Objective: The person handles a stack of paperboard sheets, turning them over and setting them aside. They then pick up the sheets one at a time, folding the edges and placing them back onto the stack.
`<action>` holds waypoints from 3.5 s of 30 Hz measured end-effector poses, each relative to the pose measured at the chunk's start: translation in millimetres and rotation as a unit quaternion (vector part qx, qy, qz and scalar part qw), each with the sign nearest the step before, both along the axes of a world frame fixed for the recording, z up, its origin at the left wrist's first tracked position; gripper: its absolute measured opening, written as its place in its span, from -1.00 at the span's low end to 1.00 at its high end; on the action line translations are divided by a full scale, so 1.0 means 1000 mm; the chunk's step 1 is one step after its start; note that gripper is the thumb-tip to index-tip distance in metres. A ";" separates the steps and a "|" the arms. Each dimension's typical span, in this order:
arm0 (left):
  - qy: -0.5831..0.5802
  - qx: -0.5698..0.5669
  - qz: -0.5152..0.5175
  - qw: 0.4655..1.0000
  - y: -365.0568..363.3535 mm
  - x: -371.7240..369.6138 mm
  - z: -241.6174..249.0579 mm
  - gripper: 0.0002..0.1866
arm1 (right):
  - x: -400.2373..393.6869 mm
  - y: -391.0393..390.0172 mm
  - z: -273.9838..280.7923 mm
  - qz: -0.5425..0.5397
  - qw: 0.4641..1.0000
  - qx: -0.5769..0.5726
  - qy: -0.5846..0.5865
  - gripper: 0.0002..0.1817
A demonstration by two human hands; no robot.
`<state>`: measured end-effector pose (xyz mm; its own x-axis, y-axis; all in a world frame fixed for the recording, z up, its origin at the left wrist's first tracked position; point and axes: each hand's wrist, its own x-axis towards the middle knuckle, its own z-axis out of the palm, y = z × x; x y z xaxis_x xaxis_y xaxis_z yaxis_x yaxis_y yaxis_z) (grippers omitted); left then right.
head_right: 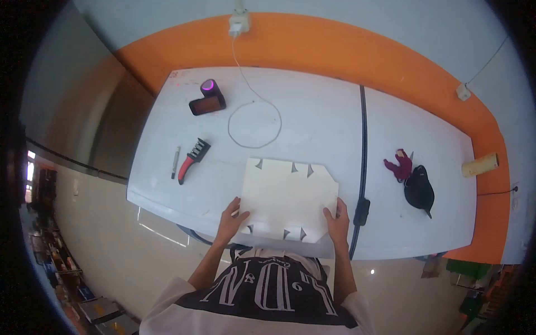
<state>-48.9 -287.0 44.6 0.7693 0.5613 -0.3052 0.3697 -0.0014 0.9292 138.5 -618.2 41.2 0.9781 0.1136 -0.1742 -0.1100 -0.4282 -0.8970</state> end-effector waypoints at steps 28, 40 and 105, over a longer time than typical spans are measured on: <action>0.117 0.199 0.007 0.973 -0.030 -0.001 0.010 -0.30 | -0.007 -0.004 0.031 0.098 0.991 -0.094 0.003 -0.20; 0.110 0.210 -0.006 0.971 -0.030 0.015 0.040 -0.38 | 0.002 -0.007 0.020 0.020 0.999 -0.042 -0.015 -0.25; -0.133 0.138 0.030 0.981 0.005 0.030 0.026 -0.71 | -0.015 0.009 -0.006 0.011 0.966 0.200 -0.163 -0.57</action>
<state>-19.1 -281.7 70.5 0.7635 0.6418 0.0721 0.1215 -0.2525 0.9599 123.1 -609.3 34.8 0.9700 0.1293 0.2057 0.2123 -0.0396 -0.9764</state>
